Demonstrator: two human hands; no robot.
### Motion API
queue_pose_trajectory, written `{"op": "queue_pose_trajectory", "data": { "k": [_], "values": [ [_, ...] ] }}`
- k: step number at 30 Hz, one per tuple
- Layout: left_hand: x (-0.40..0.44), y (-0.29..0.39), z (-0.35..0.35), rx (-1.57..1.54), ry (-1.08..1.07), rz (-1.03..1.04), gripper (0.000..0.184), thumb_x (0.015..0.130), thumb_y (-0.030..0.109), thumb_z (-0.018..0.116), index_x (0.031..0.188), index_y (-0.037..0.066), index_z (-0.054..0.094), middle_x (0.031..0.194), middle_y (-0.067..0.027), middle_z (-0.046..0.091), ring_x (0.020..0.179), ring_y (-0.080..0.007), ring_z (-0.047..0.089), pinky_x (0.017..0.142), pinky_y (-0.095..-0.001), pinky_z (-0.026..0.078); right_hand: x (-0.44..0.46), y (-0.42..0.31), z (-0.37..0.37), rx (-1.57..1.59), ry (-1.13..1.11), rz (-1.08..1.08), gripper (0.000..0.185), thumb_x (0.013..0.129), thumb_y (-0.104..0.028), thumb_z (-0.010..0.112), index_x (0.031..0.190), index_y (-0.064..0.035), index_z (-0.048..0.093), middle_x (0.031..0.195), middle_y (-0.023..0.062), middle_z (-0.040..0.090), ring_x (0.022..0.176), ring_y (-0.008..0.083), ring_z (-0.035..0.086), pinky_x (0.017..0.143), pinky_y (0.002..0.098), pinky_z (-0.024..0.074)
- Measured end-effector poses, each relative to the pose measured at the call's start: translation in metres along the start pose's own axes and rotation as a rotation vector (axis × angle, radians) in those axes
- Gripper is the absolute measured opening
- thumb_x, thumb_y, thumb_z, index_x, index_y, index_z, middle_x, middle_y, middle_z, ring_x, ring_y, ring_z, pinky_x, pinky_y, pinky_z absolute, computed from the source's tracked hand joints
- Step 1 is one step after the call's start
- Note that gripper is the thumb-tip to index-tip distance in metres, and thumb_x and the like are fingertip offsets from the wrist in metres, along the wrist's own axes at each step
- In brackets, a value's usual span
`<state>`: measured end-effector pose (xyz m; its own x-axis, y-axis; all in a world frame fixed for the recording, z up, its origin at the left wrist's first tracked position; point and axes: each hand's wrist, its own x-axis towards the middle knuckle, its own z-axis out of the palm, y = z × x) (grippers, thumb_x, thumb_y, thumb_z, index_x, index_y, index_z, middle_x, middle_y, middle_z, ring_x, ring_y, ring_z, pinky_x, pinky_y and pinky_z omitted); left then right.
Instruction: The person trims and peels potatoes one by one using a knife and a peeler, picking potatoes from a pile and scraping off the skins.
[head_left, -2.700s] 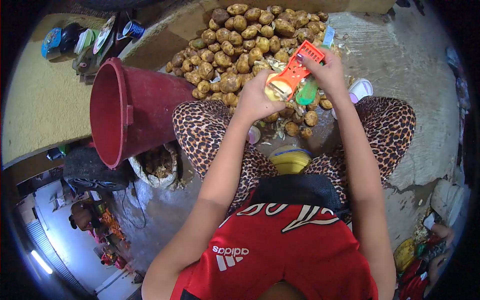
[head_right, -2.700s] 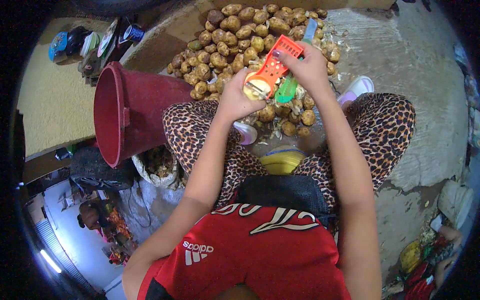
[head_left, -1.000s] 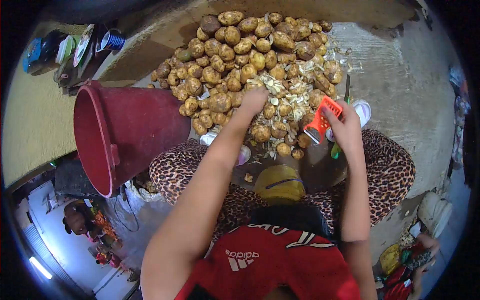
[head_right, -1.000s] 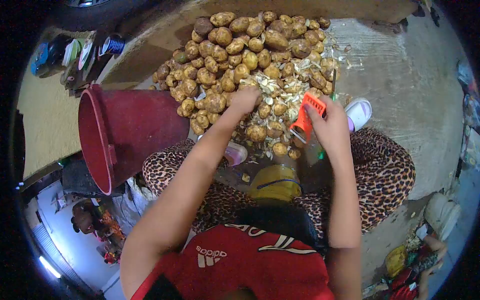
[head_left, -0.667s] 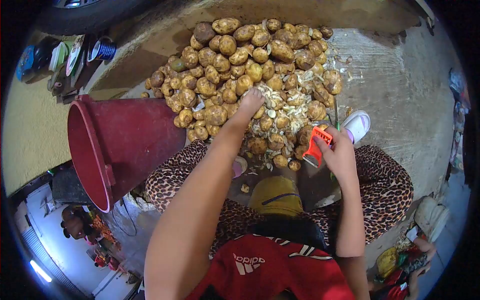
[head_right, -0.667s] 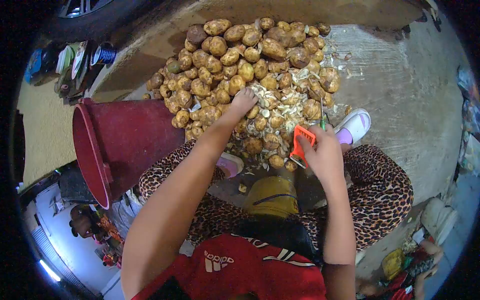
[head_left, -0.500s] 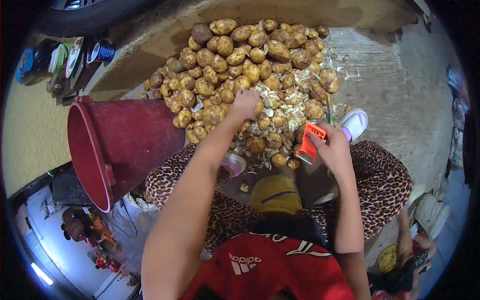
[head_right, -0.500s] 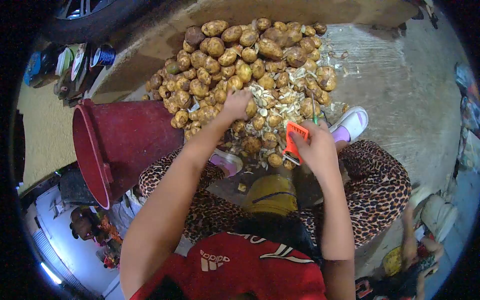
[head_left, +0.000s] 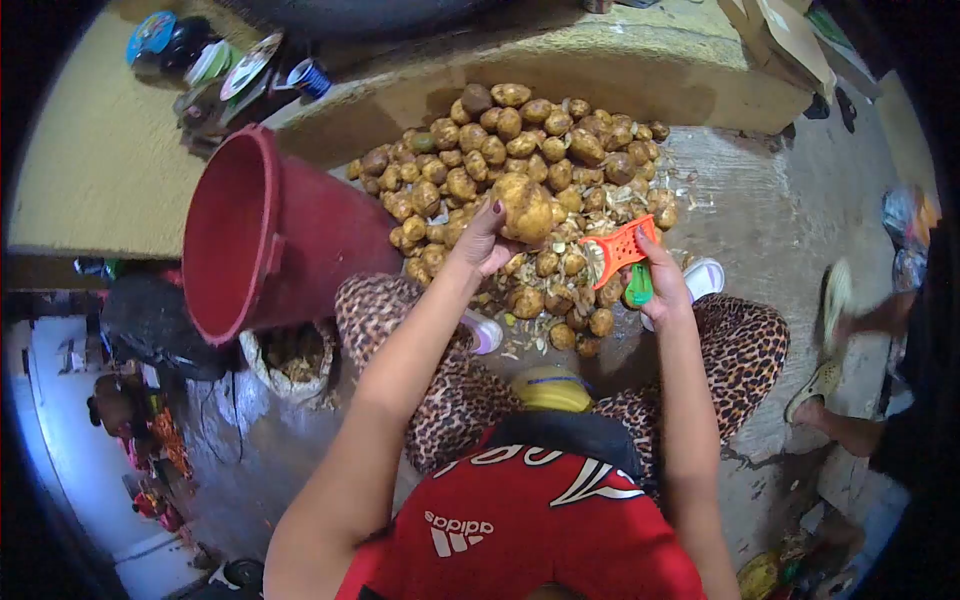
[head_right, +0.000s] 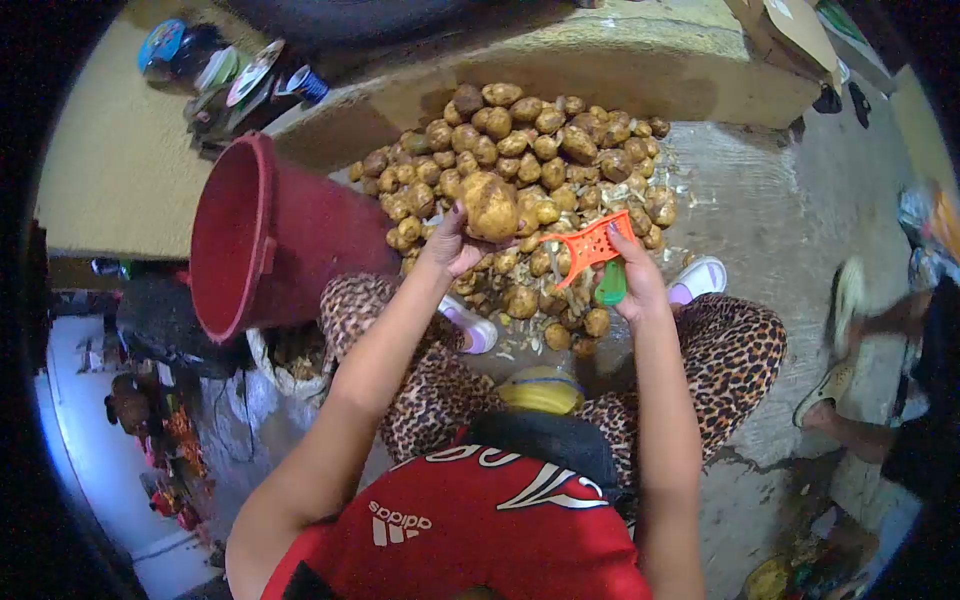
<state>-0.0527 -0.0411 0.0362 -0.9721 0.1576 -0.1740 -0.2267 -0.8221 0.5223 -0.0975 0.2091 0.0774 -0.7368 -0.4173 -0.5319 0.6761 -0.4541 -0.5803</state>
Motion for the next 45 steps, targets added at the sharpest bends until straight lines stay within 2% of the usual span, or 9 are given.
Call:
{"op": "queue_pose_trajectory", "data": {
  "k": [6,10,13,14,17,24,28,37,45],
  "values": [
    [-0.067,0.011,0.035,-0.091,0.042,0.067,0.054,0.079,0.023,0.050,0.128,0.009,0.033,0.122,-0.0163,0.045,0.109,-0.0375,0.047,0.086,-0.0556,0.042,-0.046,0.016,0.022,-0.788,-0.105,-0.086,0.015,0.080,-0.019,0.061,0.086,-0.0057,0.059,0.062,-0.0032,0.055,0.049,0.0054,0.047,0.044,0.0184,0.0366],
    [-0.095,-0.005,0.049,0.072,0.149,0.270,0.053,0.079,0.030,0.051,0.127,0.016,0.034,0.124,-0.0161,0.043,0.115,-0.0359,0.042,0.088,-0.0595,0.038,-0.075,0.036,0.022,-0.961,-0.170,-0.229,0.020,0.077,-0.021,0.064,0.087,-0.0037,0.062,0.064,0.0020,0.057,0.055,0.0134,0.051,0.052,0.0249,0.0403],
    [-0.096,-0.008,0.044,-0.339,0.060,0.239,0.055,0.079,0.034,0.054,0.125,0.013,0.035,0.124,-0.0156,0.043,0.115,-0.0355,0.042,0.092,-0.0577,0.035,-0.085,0.059,0.019,-1.341,-0.272,-0.680,0.025,0.073,-0.024,0.066,0.086,-0.0034,0.061,0.066,0.0074,0.055,0.064,0.0202,0.054,0.060,0.0304,0.0419],
    [-0.096,-0.011,0.045,-0.320,0.138,0.217,0.054,0.077,0.039,0.056,0.120,0.010,0.041,0.122,-0.0151,0.046,0.113,-0.0334,0.044,0.095,-0.0543,0.033,-0.090,0.063,0.020,-1.408,-0.320,-0.619,0.027,0.070,-0.026,0.066,0.085,-0.0043,0.060,0.075,0.0127,0.053,0.072,0.0269,0.054,0.066,0.0348,0.0419],
    [-0.092,-0.023,0.048,-0.254,0.207,0.168,0.048,0.079,0.039,0.052,0.115,0.008,0.045,0.118,-0.0139,0.049,0.112,-0.0309,0.046,0.095,-0.0516,0.034,-0.099,0.081,0.034,-1.545,-0.417,-0.723,0.020,0.071,-0.020,0.066,0.079,-0.0019,0.060,0.076,0.0105,0.048,0.076,0.0236,0.051,0.065,0.0329,0.0403],
    [-0.091,-0.031,0.058,-0.329,0.184,0.193,0.060,0.075,0.051,0.050,0.118,0.010,0.044,0.113,-0.0133,0.051,0.106,-0.0296,0.049,0.087,-0.0500,0.041,-0.099,0.083,0.041,-1.669,-0.359,-0.843,0.016,0.068,-0.021,0.062,0.079,-0.0094,0.058,0.083,0.0150,0.045,0.073,0.0332,0.054,0.061,0.0407,0.0442],
    [-0.093,-0.031,0.059,-0.309,0.079,-0.064,0.069,0.075,0.064,0.037,0.120,0.011,0.042,0.113,-0.0135,0.049,0.101,-0.0285,0.051,0.079,-0.0454,0.046,-0.095,0.080,0.044,-1.653,-0.358,-0.918,0.015,0.068,-0.020,0.062,0.078,-0.0096,0.058,0.084,0.0143,0.046,0.072,0.0326,0.054,0.060,0.0403,0.0442],
    [-0.079,-0.020,0.050,-0.196,0.137,0.300,0.038,0.076,0.033,0.054,0.108,0.012,0.051,0.111,-0.0125,0.053,0.105,-0.0271,0.050,0.089,-0.0470,0.041,-0.092,0.073,0.038,-1.606,-0.451,-0.866,0.014,0.070,-0.020,0.061,0.078,-0.0098,0.057,0.080,0.0129,0.045,0.068,0.0313,0.054,0.057,0.0401,0.0440],
    [-0.075,-0.032,0.045,-0.264,0.307,0.278,0.028,0.076,0.026,0.055,0.101,0.011,0.054,0.101,-0.0087,0.056,0.096,-0.0249,0.053,0.084,-0.0437,0.044,-0.089,0.091,0.043,-1.851,-0.379,-0.853,0.012,0.071,-0.020,0.061,0.078,-0.0118,0.057,0.082,0.0116,0.046,0.066,0.0297,0.055,0.054,0.0402,0.0452]
  ]
}}
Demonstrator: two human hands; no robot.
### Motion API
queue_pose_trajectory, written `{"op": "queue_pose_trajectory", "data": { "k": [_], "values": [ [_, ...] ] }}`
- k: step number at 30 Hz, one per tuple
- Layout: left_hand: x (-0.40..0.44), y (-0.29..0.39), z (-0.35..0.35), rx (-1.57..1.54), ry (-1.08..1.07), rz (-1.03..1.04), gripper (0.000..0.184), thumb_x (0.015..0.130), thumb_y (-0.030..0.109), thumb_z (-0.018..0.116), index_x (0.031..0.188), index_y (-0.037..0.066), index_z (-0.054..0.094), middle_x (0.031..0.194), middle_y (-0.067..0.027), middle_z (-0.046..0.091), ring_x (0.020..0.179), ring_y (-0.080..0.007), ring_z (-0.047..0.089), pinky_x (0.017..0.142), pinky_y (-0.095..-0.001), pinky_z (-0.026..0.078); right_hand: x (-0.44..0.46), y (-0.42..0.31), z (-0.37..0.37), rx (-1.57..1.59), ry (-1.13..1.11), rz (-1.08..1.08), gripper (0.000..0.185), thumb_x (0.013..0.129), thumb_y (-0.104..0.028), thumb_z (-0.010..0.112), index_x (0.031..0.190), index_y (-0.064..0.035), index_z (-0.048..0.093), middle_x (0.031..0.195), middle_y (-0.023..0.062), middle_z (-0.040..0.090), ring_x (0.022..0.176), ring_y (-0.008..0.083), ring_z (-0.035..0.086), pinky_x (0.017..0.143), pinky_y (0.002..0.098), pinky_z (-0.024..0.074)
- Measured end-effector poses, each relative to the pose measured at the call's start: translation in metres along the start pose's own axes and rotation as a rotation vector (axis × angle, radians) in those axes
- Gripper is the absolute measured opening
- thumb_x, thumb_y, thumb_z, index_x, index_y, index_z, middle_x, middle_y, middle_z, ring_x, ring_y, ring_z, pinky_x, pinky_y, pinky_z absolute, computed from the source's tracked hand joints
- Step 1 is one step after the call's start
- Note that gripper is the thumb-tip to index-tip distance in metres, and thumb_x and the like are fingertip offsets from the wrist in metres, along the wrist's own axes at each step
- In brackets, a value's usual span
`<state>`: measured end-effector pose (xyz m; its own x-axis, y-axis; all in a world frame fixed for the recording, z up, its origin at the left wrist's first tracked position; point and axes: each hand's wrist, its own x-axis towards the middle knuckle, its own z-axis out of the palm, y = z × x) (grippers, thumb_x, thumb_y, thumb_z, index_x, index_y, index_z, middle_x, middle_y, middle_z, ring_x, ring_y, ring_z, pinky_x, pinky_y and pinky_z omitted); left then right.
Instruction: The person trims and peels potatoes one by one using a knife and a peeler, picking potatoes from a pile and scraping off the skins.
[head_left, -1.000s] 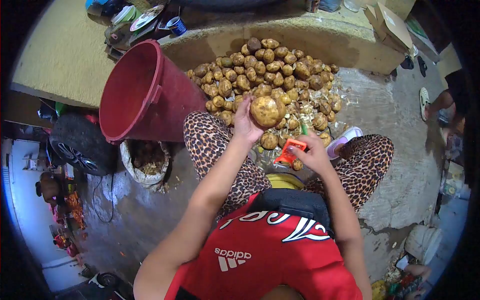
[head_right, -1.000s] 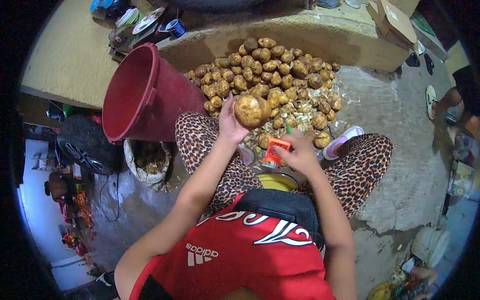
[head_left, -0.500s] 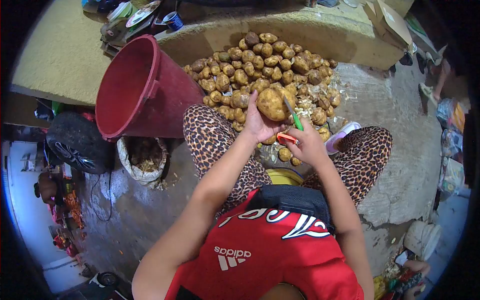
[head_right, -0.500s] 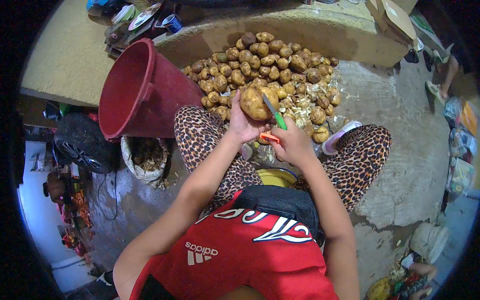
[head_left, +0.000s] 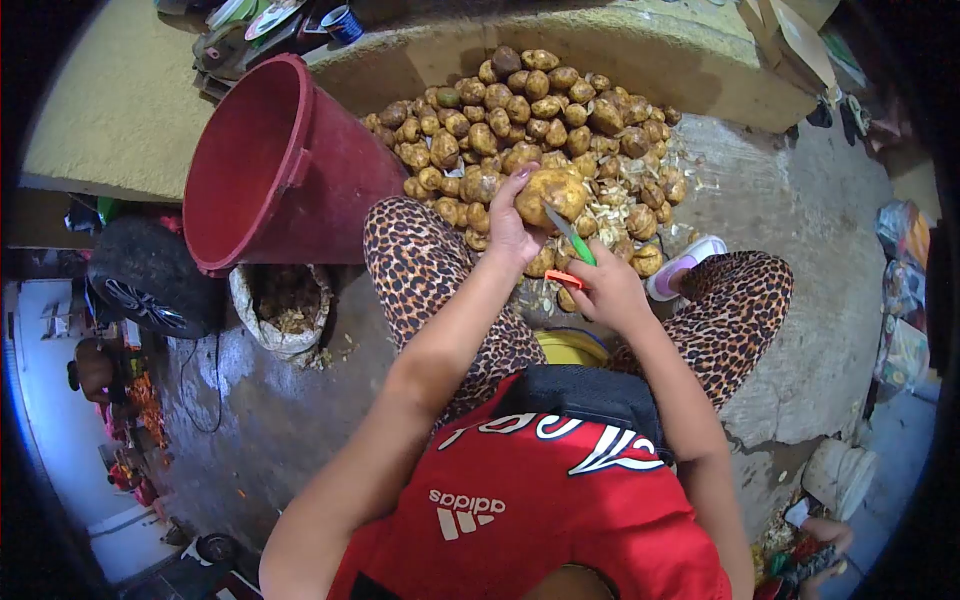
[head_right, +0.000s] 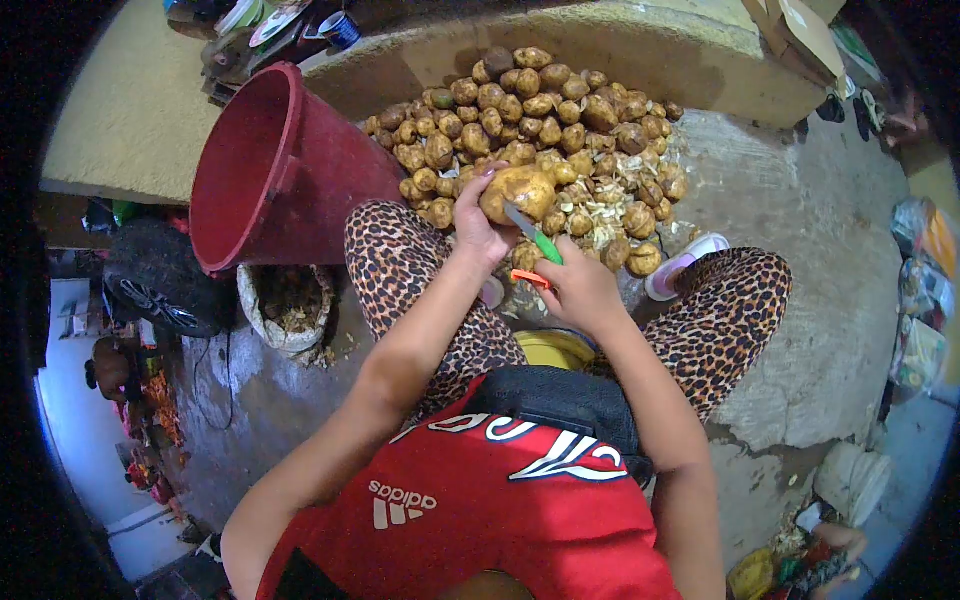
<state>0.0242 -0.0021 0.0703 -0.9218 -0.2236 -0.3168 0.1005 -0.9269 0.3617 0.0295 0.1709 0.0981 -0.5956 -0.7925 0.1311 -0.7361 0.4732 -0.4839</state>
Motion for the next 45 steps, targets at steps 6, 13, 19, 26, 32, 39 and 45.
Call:
{"op": "queue_pose_trajectory", "data": {
  "k": [6,13,19,26,32,39,45],
  "values": [
    [0.003,-0.002,0.005,-0.018,-0.008,-0.048,0.034,0.077,0.027,0.055,0.103,0.005,0.051,0.100,-0.0106,0.057,0.095,-0.0256,0.055,0.084,-0.0438,0.046,0.005,-0.005,0.001,-0.069,-0.022,0.088,0.013,0.068,-0.016,0.061,0.080,-0.0116,0.057,0.083,0.0118,0.046,0.066,0.0303,0.056,0.054,0.0414,0.0465],
    [0.008,-0.004,0.004,0.025,0.065,-0.148,0.034,0.081,0.034,0.053,0.106,0.011,0.049,0.101,-0.0080,0.056,0.092,-0.0230,0.056,0.077,-0.0427,0.049,0.007,-0.002,0.001,-0.109,0.020,0.097,0.013,0.067,-0.014,0.061,0.077,-0.0082,0.056,0.082,0.0127,0.047,0.066,0.0303,0.056,0.055,0.0402,0.0470],
    [0.014,-0.008,0.000,0.105,0.121,-0.011,0.027,0.081,0.030,0.055,0.102,0.015,0.048,0.097,-0.0044,0.055,0.089,-0.0195,0.056,0.074,-0.0385,0.049,0.009,-0.002,0.001,-0.084,0.026,0.092,0.012,0.067,-0.014,0.062,0.077,-0.0079,0.056,0.080,0.0126,0.047,0.065,0.0297,0.056,0.055,0.0401,0.0467],
    [0.028,-0.015,-0.017,0.204,0.142,0.240,0.027,0.080,0.025,0.055,0.103,0.011,0.052,0.099,-0.0065,0.056,0.093,-0.0219,0.055,0.082,-0.0385,0.046,0.006,-0.002,0.003,-0.072,0.030,0.099,0.012,0.068,-0.014,0.062,0.076,-0.0079,0.056,0.079,0.0129,0.046,0.064,0.0301,0.056,0.055,0.0406,0.0463],
    [0.014,-0.011,0.002,0.203,0.134,0.247,0.026,0.081,0.023,0.054,0.102,0.009,0.051,0.100,-0.0052,0.054,0.096,-0.0203,0.053,0.084,-0.0357,0.044,0.006,-0.001,0.002,-0.049,0.001,0.122,0.013,0.068,-0.015,0.061,0.077,-0.0075,0.056,0.079,0.0135,0.046,0.064,0.0311,0.055,0.056,0.0418,0.0458],
    [0.019,-0.013,-0.005,0.366,0.099,0.482,0.024,0.081,0.017,0.050,0.103,0.007,0.047,0.099,-0.0056,0.049,0.092,-0.0153,0.049,0.083,-0.0293,0.039,0.004,0.003,0.010,0.036,0.014,0.099,0.013,0.069,-0.015,0.061,0.079,-0.0081,0.055,0.080,0.0145,0.046,0.066,0.0325,0.055,0.057,0.0431,0.0453],
    [0.018,-0.011,-0.003,0.399,0.030,0.559,0.027,0.081,0.017,0.047,0.104,0.004,0.045,0.097,-0.0088,0.051,0.089,-0.0193,0.053,0.082,-0.0316,0.043,0.007,0.007,0.014,0.112,-0.011,0.027,0.013,0.069,-0.012,0.060,0.081,-0.0084,0.056,0.081,0.0155,0.047,0.067,0.0332,0.055,0.059,0.0421,0.0457]
  ]
}}
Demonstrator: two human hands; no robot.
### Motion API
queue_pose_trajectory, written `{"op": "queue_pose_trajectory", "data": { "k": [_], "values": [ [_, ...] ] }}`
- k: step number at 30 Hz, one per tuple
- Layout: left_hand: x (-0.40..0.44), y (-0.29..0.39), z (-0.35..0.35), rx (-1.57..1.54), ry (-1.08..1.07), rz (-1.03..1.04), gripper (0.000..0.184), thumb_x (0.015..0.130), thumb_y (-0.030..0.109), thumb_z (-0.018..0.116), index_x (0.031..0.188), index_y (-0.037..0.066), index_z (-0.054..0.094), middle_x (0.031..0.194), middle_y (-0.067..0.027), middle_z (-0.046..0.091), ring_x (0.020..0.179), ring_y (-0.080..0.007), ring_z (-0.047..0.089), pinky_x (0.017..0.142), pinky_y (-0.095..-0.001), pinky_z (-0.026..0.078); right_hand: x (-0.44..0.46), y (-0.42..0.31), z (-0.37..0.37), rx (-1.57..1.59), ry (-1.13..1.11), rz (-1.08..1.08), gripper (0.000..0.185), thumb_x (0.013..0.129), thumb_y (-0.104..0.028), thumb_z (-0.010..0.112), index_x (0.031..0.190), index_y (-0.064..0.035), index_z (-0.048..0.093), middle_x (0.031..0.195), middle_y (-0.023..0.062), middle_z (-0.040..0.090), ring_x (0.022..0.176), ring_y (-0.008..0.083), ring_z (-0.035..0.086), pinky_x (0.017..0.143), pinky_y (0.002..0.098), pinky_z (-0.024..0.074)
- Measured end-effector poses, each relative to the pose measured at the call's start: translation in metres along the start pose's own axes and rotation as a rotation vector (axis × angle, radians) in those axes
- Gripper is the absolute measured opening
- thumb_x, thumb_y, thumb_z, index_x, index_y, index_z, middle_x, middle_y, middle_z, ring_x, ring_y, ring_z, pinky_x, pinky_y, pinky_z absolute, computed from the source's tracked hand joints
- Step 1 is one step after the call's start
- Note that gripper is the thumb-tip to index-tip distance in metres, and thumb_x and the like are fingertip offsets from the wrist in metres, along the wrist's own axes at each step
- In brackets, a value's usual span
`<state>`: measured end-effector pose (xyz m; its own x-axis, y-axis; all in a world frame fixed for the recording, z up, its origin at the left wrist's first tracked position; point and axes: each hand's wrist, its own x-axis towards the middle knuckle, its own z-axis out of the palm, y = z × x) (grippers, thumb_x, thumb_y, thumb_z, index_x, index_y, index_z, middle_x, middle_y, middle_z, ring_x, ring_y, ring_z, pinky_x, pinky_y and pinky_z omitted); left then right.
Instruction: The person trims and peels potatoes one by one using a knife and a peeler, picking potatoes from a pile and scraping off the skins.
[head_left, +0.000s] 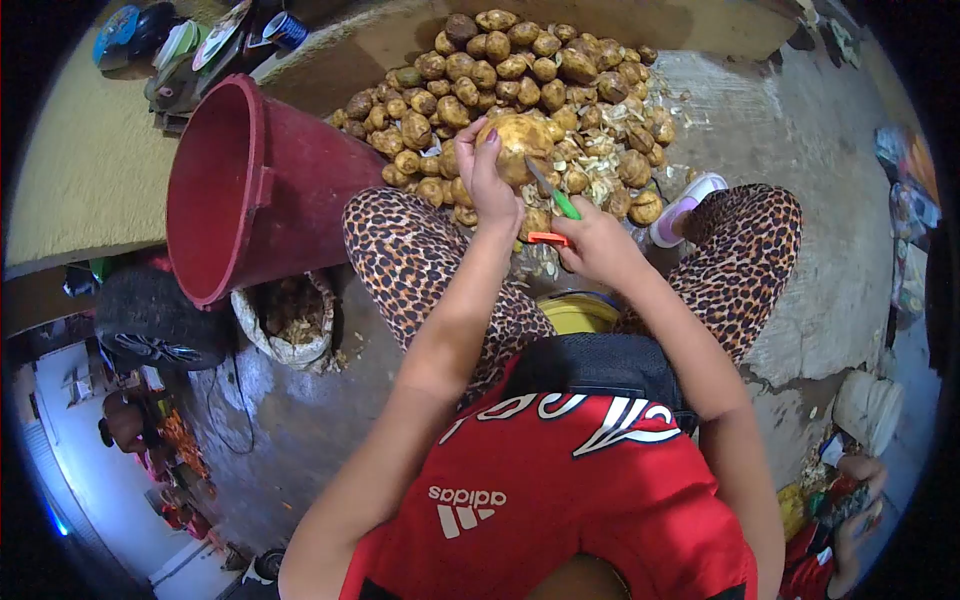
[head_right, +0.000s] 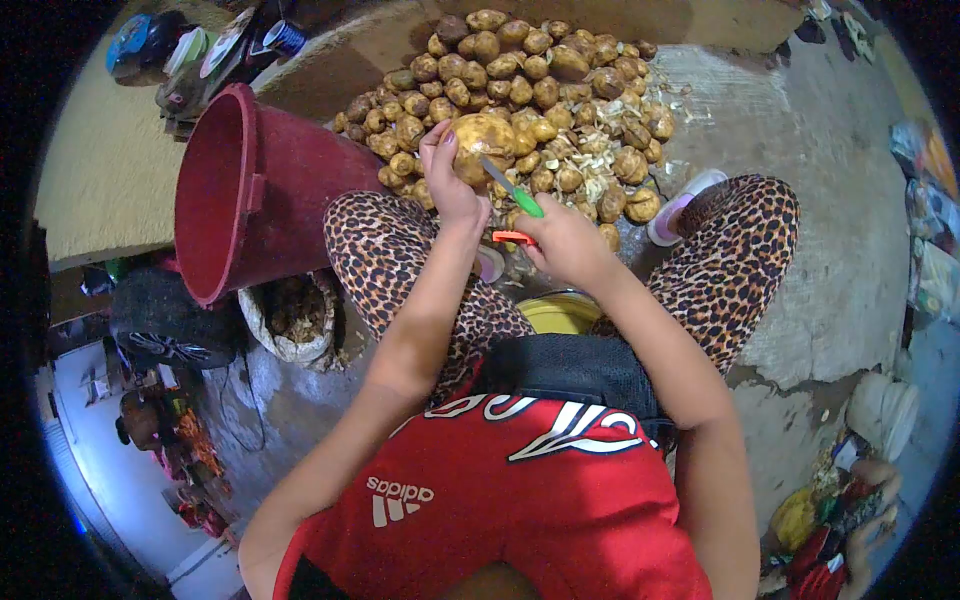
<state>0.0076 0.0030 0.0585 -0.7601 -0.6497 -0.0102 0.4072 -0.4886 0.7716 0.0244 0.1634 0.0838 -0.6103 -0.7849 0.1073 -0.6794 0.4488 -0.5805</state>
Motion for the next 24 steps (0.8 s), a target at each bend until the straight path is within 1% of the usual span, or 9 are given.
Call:
{"op": "queue_pose_trajectory", "data": {
  "k": [5,8,11,12,15,18,21,22,24],
  "values": [
    [0.000,0.004,0.003,-0.014,-0.081,-0.103,0.029,0.081,0.018,0.046,0.105,0.003,0.045,0.097,-0.0097,0.052,0.090,-0.0197,0.053,0.082,-0.0328,0.043,0.001,0.001,-0.003,-0.059,-0.028,0.025,0.015,0.069,-0.012,0.060,0.084,-0.0092,0.057,0.081,0.0153,0.048,0.069,0.0325,0.057,0.060,0.0415,0.0472],
    [-0.001,0.013,0.008,0.029,-0.031,-0.162,0.022,0.080,0.012,0.047,0.100,0.004,0.047,0.096,-0.0071,0.050,0.088,-0.0155,0.049,0.080,-0.0293,0.041,-0.001,0.004,0.000,-0.133,-0.024,0.039,0.017,0.067,-0.009,0.061,0.084,-0.0089,0.058,0.082,0.0148,0.048,0.068,0.0317,0.056,0.059,0.0406,0.0468],
    [0.005,0.008,-0.002,-0.080,0.001,-0.339,0.023,0.079,0.016,0.048,0.099,0.006,0.049,0.097,-0.0061,0.051,0.090,-0.0178,0.051,0.082,-0.0324,0.042,0.004,0.008,0.000,-0.162,0.004,0.025,0.016,0.068,-0.010,0.060,0.084,-0.0106,0.060,0.082,0.0149,0.048,0.067,0.0312,0.057,0.058,0.0408,0.0476],
    [0.001,0.017,0.004,-0.106,0.043,-0.442,0.023,0.079,0.019,0.047,0.098,0.008,0.051,0.098,-0.0052,0.051,0.092,-0.0191,0.052,0.083,-0.0351,0.043,0.005,0.007,0.000,-0.162,0.013,0.019,0.015,0.069,-0.011,0.060,0.084,-0.0116,0.060,0.082,0.0151,0.048,0.066,0.0311,0.058,0.058,0.0411,0.0483],
    [-0.003,0.023,0.009,-0.152,0.055,-0.508,0.027,0.077,0.022,0.053,0.099,0.007,0.051,0.095,-0.0078,0.055,0.089,-0.0223,0.055,0.078,-0.0374,0.046,0.005,0.008,0.001,-0.155,-0.016,0.039,0.016,0.069,-0.012,0.060,0.085,-0.0109,0.060,0.083,0.0153,0.049,0.069,0.0313,0.058,0.060,0.0413,0.0482],
    [0.001,0.011,0.001,-0.068,0.038,-0.327,0.025,0.079,0.019,0.051,0.100,0.006,0.050,0.096,-0.0084,0.055,0.089,-0.0215,0.055,0.079,-0.0373,0.046,0.004,0.010,0.000,-0.070,-0.020,0.014,0.018,0.069,-0.013,0.060,0.086,-0.0107,0.060,0.085,0.0154,0.050,0.072,0.0319,0.058,0.062,0.0417,0.0480],
    [0.003,0.007,0.001,0.155,-0.013,0.007,0.024,0.077,0.014,0.052,0.099,0.005,0.049,0.096,-0.0074,0.051,0.092,-0.0179,0.051,0.080,-0.0310,0.043,0.004,0.013,0.005,-0.016,-0.010,0.020,0.020,0.068,-0.013,0.061,0.088,-0.0106,0.059,0.086,0.0154,0.051,0.074,0.0326,0.057,0.064,0.0422,0.0477],
    [0.002,0.009,0.004,0.143,-0.026,0.018,0.022,0.078,0.012,0.050,0.099,0.003,0.048,0.095,-0.0086,0.051,0.090,-0.0162,0.051,0.078,-0.0293,0.043,0.005,0.013,0.005,-0.006,-0.002,0.018,0.019,0.068,-0.011,0.060,0.087,-0.0095,0.058,0.085,0.0150,0.051,0.074,0.0326,0.057,0.064,0.0417,0.0472],
    [0.003,0.014,0.005,0.062,-0.013,-0.131,0.023,0.078,0.014,0.048,0.099,0.003,0.049,0.095,-0.0093,0.053,0.089,-0.0204,0.054,0.079,-0.0355,0.045,0.004,0.010,0.003,0.018,0.014,0.017,0.019,0.066,-0.008,0.060,0.085,-0.0074,0.057,0.083,0.0141,0.049,0.074,0.0325,0.055,0.064,0.0407,0.0463]
  ]
}}
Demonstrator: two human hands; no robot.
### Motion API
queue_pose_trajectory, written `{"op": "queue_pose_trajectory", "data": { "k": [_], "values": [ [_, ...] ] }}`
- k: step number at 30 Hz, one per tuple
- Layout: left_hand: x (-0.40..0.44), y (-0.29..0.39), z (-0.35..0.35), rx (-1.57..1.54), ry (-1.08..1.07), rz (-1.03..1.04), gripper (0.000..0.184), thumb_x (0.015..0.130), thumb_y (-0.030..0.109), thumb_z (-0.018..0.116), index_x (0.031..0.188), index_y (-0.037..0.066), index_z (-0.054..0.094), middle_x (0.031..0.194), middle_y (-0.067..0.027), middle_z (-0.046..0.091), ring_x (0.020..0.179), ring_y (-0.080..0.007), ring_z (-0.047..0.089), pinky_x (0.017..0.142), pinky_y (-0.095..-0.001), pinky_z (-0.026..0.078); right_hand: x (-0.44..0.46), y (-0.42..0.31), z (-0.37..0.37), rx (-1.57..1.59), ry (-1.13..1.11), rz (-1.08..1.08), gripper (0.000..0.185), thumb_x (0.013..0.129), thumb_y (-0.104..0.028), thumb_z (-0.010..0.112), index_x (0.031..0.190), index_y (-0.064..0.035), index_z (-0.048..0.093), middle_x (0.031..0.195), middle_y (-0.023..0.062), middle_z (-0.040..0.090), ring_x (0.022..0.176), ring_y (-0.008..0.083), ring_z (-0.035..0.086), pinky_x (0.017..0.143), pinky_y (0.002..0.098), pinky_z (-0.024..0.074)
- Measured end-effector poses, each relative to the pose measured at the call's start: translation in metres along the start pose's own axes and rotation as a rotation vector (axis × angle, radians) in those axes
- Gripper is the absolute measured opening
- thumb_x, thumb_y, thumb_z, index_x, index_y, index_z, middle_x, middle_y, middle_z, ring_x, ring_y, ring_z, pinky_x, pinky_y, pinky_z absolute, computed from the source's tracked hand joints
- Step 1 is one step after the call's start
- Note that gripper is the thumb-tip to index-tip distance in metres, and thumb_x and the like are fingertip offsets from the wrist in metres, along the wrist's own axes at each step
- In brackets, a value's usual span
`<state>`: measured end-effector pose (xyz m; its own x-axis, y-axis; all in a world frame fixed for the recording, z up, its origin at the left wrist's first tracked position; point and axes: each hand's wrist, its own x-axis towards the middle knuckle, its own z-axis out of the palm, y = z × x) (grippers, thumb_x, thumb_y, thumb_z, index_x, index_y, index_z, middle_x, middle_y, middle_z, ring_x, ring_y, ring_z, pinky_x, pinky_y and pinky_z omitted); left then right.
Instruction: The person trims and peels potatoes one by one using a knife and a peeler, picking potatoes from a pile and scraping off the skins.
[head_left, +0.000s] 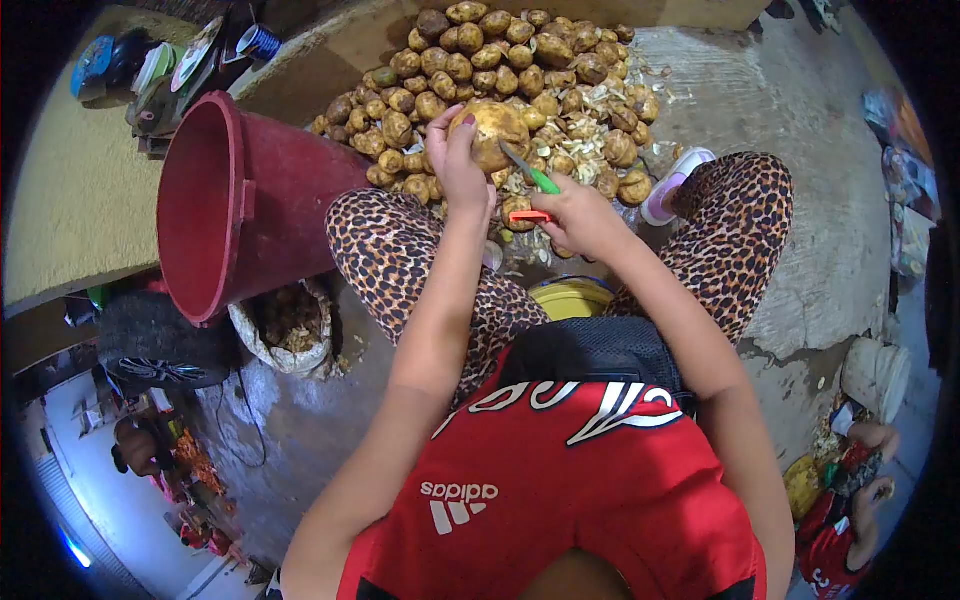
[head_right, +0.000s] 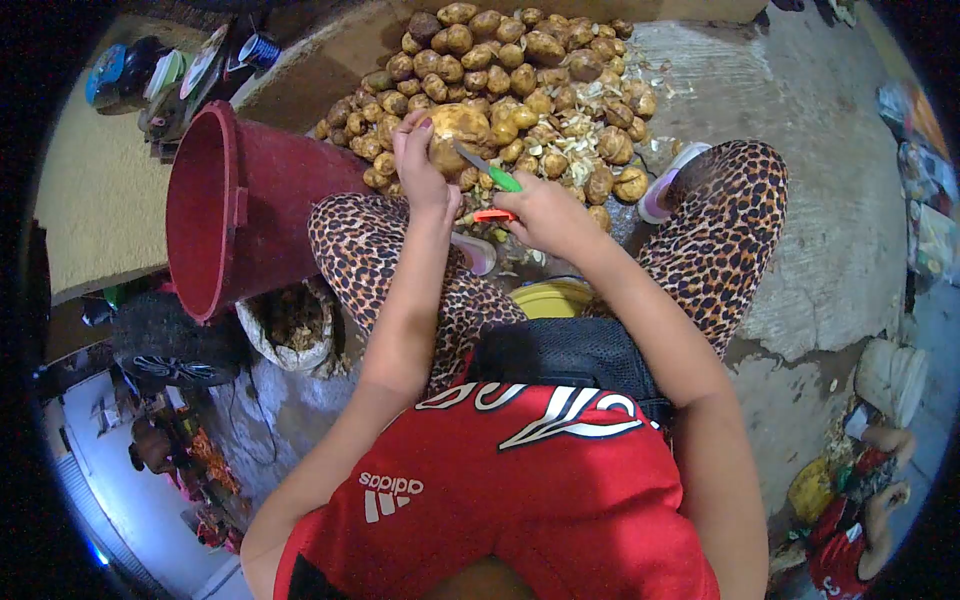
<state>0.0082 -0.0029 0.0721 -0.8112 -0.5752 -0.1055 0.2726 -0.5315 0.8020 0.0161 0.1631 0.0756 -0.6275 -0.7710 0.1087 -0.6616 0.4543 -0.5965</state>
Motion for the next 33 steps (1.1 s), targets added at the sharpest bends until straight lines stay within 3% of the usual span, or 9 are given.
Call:
{"op": "queue_pose_trajectory", "data": {
  "k": [4,7,11,14,18,24,27,30,33],
  "values": [
    [-0.008,0.013,0.007,-0.226,-0.005,-0.430,0.024,0.078,0.019,0.049,0.097,0.005,0.051,0.092,-0.0098,0.057,0.085,-0.0229,0.057,0.076,-0.0348,0.047,0.001,0.005,0.004,-0.064,-0.004,-0.011,0.021,0.066,-0.008,0.061,0.086,-0.0079,0.057,0.083,0.0143,0.049,0.074,0.0324,0.056,0.064,0.0404,0.0464],
    [-0.004,0.016,0.001,-0.250,-0.043,-0.591,0.024,0.078,0.022,0.049,0.096,0.007,0.053,0.091,-0.0098,0.058,0.085,-0.0250,0.058,0.076,-0.0374,0.048,0.001,0.002,0.002,-0.089,-0.039,0.032,0.020,0.065,-0.008,0.061,0.085,-0.0077,0.057,0.083,0.0146,0.049,0.073,0.0324,0.056,0.063,0.0407,0.0464],
    [-0.004,0.000,-0.003,-0.136,0.062,-0.274,0.029,0.075,0.024,0.050,0.096,0.005,0.054,0.094,-0.0111,0.058,0.087,-0.0258,0.057,0.077,-0.0415,0.047,0.002,0.003,0.003,-0.060,-0.010,0.004,0.018,0.065,-0.008,0.061,0.083,-0.0077,0.058,0.083,0.0147,0.049,0.072,0.0322,0.056,0.062,0.0414,0.0463],
    [0.002,-0.005,-0.009,-0.044,0.034,-0.173,0.031,0.075,0.027,0.050,0.097,0.006,0.054,0.094,-0.0108,0.058,0.087,-0.0253,0.057,0.077,-0.0411,0.047,0.003,0.008,0.005,-0.060,-0.003,-0.030,0.018,0.065,-0.009,0.062,0.082,-0.0081,0.057,0.083,0.0147,0.049,0.071,0.0320,0.056,0.061,0.0417,0.0464],
    [-0.005,0.013,-0.004,-0.209,-0.040,-0.559,0.033,0.074,0.026,0.051,0.100,0.006,0.052,0.093,-0.0102,0.058,0.084,-0.0257,0.058,0.074,-0.0428,0.048,0.003,0.008,0.004,-0.086,-0.024,-0.031,0.019,0.065,-0.009,0.062,0.083,-0.0086,0.057,0.084,0.0150,0.049,0.071,0.0318,0.056,0.061,0.0414,0.0470],
    [-0.002,0.013,-0.005,-0.196,-0.046,-0.656,0.038,0.072,0.031,0.051,0.100,0.005,0.053,0.095,-0.0117,0.057,0.085,-0.0258,0.057,0.075,-0.0450,0.047,0.002,0.008,0.004,-0.085,0.017,-0.067,0.020,0.065,-0.010,0.062,0.084,-0.0092,0.057,0.084,0.0149,0.049,0.070,0.0317,0.056,0.060,0.0408,0.0475],
    [-0.005,0.016,-0.003,-0.182,-0.021,-0.634,0.034,0.073,0.028,0.050,0.099,0.006,0.052,0.096,-0.0118,0.056,0.087,-0.0253,0.056,0.077,-0.0439,0.046,0.003,0.011,0.004,-0.089,-0.022,-0.057,0.020,0.064,-0.009,0.062,0.084,-0.0088,0.057,0.085,0.0152,0.049,0.070,0.0322,0.056,0.060,0.0407,0.0475],
    [-0.004,0.004,-0.006,-0.102,0.013,-0.247,0.029,0.075,0.024,0.049,0.099,0.007,0.051,0.095,-0.0104,0.055,0.089,-0.0248,0.055,0.077,-0.0423,0.046,0.003,0.012,0.004,-0.059,0.002,-0.095,0.021,0.064,-0.009,0.062,0.084,-0.0086,0.057,0.084,0.0146,0.049,0.070,0.0316,0.056,0.060,0.0406,0.0473],
    [-0.005,0.006,-0.004,-0.018,0.025,-0.071,0.031,0.076,0.024,0.049,0.100,0.005,0.053,0.096,-0.0102,0.058,0.090,-0.0252,0.056,0.078,-0.0401,0.047,0.004,0.014,0.006,-0.051,0.024,-0.126,0.022,0.064,-0.010,0.063,0.086,-0.0086,0.056,0.085,0.0137,0.049,0.071,0.0308,0.055,0.060,0.0403,0.0472]
  ]
}}
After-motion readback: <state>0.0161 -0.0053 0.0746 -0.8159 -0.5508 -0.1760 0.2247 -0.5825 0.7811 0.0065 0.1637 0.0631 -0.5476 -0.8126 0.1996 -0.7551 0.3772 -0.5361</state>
